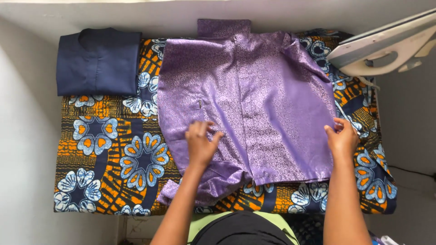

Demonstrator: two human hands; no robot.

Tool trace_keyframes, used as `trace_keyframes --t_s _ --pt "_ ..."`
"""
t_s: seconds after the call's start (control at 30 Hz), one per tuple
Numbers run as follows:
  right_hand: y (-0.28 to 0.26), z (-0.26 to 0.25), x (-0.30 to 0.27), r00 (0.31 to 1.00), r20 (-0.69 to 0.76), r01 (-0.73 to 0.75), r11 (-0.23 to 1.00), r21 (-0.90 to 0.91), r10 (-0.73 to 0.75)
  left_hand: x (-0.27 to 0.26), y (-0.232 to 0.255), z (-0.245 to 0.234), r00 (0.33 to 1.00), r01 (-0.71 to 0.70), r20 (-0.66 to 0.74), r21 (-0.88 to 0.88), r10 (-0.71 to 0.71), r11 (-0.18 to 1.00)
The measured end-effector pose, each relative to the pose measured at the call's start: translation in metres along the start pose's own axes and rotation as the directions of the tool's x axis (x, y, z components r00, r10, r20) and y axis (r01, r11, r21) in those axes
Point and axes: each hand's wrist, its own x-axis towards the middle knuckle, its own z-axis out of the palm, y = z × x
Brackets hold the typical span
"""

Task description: Ironing a purple patterned shirt on an ironing board.

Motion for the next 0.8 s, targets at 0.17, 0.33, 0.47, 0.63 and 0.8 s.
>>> trace_keyframes --t_s 0.17,0.33,0.47,0.63,0.8 --pt "0.041 -0.014 -0.021 0.989 -0.135 0.024 0.958 -0.284 -0.064 -0.053 0.050 -0.003 0.881 -0.070 0.473 0.134 -0.002 0.989" --pt "0.038 -0.024 -0.032 0.979 0.058 -0.183 0.965 -0.189 0.197 -0.087 0.061 -0.006 0.878 -0.298 0.429 0.146 0.211 0.943" --pt "0.060 -0.020 -0.023 0.964 0.195 -0.110 0.941 -0.321 0.179 -0.103 0.026 0.020 0.899 -0.286 0.398 0.213 0.184 0.934" --pt "0.074 -0.039 -0.025 0.969 0.229 -0.035 0.970 -0.239 0.091 -0.106 0.030 0.002 0.915 -0.222 0.354 0.035 0.195 0.975" --pt "0.088 -0.049 -0.038 0.933 0.296 -0.113 0.949 -0.294 0.203 -0.114 0.005 0.023 0.881 -0.165 0.472 0.251 0.028 0.954"
